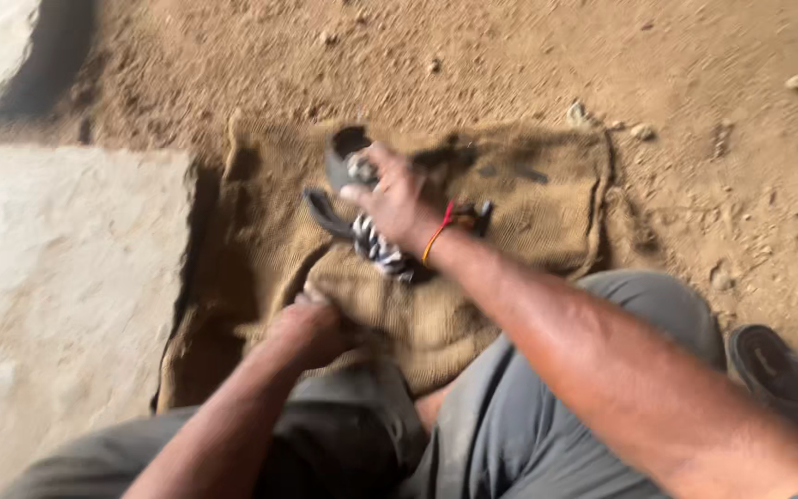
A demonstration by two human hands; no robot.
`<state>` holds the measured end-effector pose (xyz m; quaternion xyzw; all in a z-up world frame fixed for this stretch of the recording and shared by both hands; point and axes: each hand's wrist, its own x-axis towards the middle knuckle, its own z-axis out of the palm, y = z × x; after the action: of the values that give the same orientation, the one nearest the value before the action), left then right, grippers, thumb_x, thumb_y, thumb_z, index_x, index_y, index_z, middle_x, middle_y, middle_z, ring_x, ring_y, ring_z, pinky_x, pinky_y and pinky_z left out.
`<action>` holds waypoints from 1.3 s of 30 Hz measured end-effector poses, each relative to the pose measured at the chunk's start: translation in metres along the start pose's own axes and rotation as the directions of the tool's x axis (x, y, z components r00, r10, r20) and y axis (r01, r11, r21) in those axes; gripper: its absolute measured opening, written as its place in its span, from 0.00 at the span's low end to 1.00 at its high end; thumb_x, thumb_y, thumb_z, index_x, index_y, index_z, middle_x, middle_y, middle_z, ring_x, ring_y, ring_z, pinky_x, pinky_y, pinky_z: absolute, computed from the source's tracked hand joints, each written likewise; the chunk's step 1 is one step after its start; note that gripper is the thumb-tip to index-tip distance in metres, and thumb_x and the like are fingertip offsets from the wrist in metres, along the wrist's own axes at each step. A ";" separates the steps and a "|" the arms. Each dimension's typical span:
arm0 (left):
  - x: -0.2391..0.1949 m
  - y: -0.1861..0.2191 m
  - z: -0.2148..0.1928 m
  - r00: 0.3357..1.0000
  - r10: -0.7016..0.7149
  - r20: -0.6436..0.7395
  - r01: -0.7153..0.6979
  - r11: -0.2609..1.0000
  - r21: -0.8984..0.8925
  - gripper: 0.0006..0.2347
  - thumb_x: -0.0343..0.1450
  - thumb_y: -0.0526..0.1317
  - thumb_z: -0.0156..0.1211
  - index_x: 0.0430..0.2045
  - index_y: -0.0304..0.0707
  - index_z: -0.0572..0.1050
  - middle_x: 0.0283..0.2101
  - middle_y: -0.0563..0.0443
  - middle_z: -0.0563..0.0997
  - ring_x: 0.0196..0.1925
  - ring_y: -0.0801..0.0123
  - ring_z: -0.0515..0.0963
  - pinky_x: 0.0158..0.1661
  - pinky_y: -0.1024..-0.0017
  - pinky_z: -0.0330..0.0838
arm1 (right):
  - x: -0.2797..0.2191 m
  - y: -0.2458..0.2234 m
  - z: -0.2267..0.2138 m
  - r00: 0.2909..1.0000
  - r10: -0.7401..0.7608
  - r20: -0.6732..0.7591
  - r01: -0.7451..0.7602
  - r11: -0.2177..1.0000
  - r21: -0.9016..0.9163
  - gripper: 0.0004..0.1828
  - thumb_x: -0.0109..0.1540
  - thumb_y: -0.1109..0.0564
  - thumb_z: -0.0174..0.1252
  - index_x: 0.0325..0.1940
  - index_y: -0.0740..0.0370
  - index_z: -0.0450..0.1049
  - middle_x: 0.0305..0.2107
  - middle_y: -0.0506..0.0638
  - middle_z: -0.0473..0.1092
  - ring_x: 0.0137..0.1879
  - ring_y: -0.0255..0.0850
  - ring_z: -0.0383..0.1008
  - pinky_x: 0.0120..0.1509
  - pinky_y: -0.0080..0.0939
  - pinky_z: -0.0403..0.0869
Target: The person sits on the ground and wipes several curved metal pieces with a striped cloth. They handle the parts one by one, turning them over to clean different sides, and place them back on a burlap sack.
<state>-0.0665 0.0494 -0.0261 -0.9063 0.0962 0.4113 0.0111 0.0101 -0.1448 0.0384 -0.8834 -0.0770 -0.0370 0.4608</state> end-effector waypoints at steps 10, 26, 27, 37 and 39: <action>-0.037 -0.009 -0.096 0.918 -0.047 -0.395 -0.379 -0.404 -0.832 0.24 0.76 0.55 0.52 0.53 0.29 0.66 0.42 0.46 0.79 0.46 0.63 0.80 0.52 0.62 0.80 | -0.026 -0.053 0.001 0.968 -0.225 0.107 0.213 0.970 0.116 0.13 0.66 0.53 0.63 0.45 0.60 0.67 0.31 0.51 0.76 0.38 0.42 0.81 0.43 0.45 0.78; 0.000 -0.022 -0.087 0.837 -0.249 -0.488 -0.520 -0.641 -0.564 0.15 0.75 0.46 0.58 0.39 0.29 0.72 0.32 0.43 0.82 0.30 0.66 0.81 0.33 0.71 0.78 | -0.045 -0.070 0.011 0.900 -0.374 0.224 0.376 0.926 0.033 0.21 0.64 0.57 0.62 0.60 0.62 0.71 0.45 0.57 0.75 0.47 0.51 0.79 0.50 0.47 0.78; -0.003 -0.022 -0.088 0.843 -0.244 -0.481 -0.507 -0.660 -0.555 0.14 0.74 0.45 0.58 0.39 0.29 0.72 0.31 0.43 0.81 0.29 0.66 0.82 0.32 0.70 0.78 | -0.043 -0.068 0.010 0.895 -0.373 0.246 0.367 0.927 0.071 0.20 0.65 0.57 0.61 0.60 0.62 0.71 0.46 0.57 0.75 0.48 0.51 0.79 0.51 0.47 0.78; -0.009 -0.001 -0.087 0.890 -0.176 -0.420 -0.444 -0.544 -0.712 0.13 0.73 0.39 0.62 0.49 0.35 0.72 0.31 0.53 0.79 0.25 0.76 0.77 0.22 0.76 0.71 | -0.029 -0.050 0.005 0.925 -0.310 0.219 0.350 0.920 -0.177 0.14 0.64 0.54 0.61 0.52 0.60 0.78 0.39 0.56 0.76 0.45 0.51 0.79 0.48 0.48 0.77; -0.011 -0.006 -0.088 0.875 -0.200 -0.440 -0.476 -0.515 -0.713 0.14 0.72 0.39 0.61 0.51 0.34 0.72 0.30 0.53 0.80 0.23 0.74 0.76 0.19 0.75 0.68 | -0.028 -0.055 0.004 0.930 -0.234 0.284 0.257 0.965 -0.047 0.13 0.64 0.54 0.60 0.51 0.59 0.79 0.40 0.53 0.78 0.46 0.47 0.81 0.50 0.46 0.78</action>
<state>-0.0068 0.0483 0.0401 -0.4850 -0.1685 0.0908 -0.8533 -0.0267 -0.1137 0.0764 -0.8817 -0.2488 0.0262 0.4000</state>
